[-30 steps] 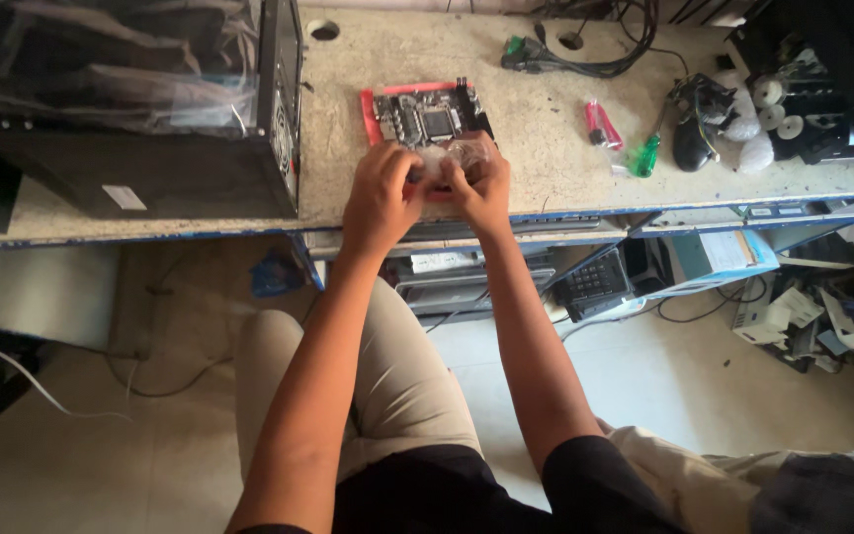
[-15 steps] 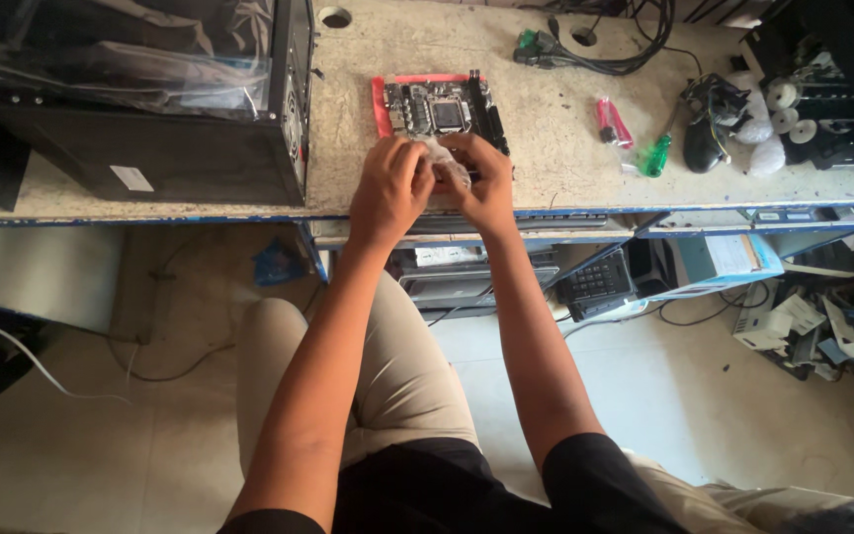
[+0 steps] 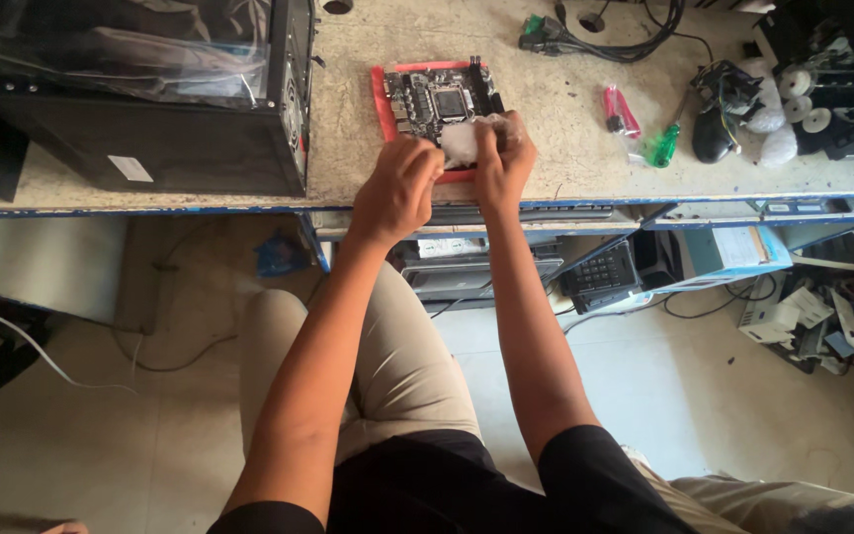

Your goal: The person opens a computer case, removes the side panel, and sets it aside. They then open a motherboard box, remove the motherboard from its packaging, and place it on the workbench. Finally, they unwrap a CPU and prepare it for installation.

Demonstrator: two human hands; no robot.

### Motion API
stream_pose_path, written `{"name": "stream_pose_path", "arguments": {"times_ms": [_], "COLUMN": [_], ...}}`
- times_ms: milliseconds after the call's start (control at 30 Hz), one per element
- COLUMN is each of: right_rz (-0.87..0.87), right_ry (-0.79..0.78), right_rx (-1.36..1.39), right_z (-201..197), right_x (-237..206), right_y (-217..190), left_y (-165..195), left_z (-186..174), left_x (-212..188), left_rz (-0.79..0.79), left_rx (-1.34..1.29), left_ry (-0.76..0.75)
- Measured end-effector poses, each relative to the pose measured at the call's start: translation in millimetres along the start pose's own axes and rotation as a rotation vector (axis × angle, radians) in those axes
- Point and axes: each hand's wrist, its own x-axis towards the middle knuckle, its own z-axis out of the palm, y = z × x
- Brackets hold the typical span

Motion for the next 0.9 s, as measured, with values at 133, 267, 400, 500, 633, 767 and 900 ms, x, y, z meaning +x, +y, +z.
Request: {"name": "stream_pose_path", "arguments": {"times_ms": [133,267,400,500,633,767,900], "right_rz": [0.016,0.119,0.143,0.181,0.209,0.185,0.100], "right_ry": [0.000,-0.007,-0.041,-0.076,0.099,0.170,-0.014], "right_rx": [0.036,0.150,0.129,0.141,0.297,0.414,0.177], "right_z": [1,2,1,-2,-12,-16,-7], "right_x": [-1,-3,-3,-1,12,16,3], "right_y": [1,-10,-17,-15,-9,-4,-6], "left_y": [-5,-19,-36,-46,-58,-57,-37], "left_z": [-5,-6,-5,0,0,-4,0], "left_x": [0,4,4,-4,-14,-9,4], "left_rz": [-0.202,-0.401,-0.392,-0.440,-0.511,-0.526,-0.301], "left_rx": [-0.295,-0.739,-1.002,-1.107,-1.151,-1.155,-0.582], "left_ry": [0.071,0.030,0.038,0.038,0.289,0.401,0.213]}}
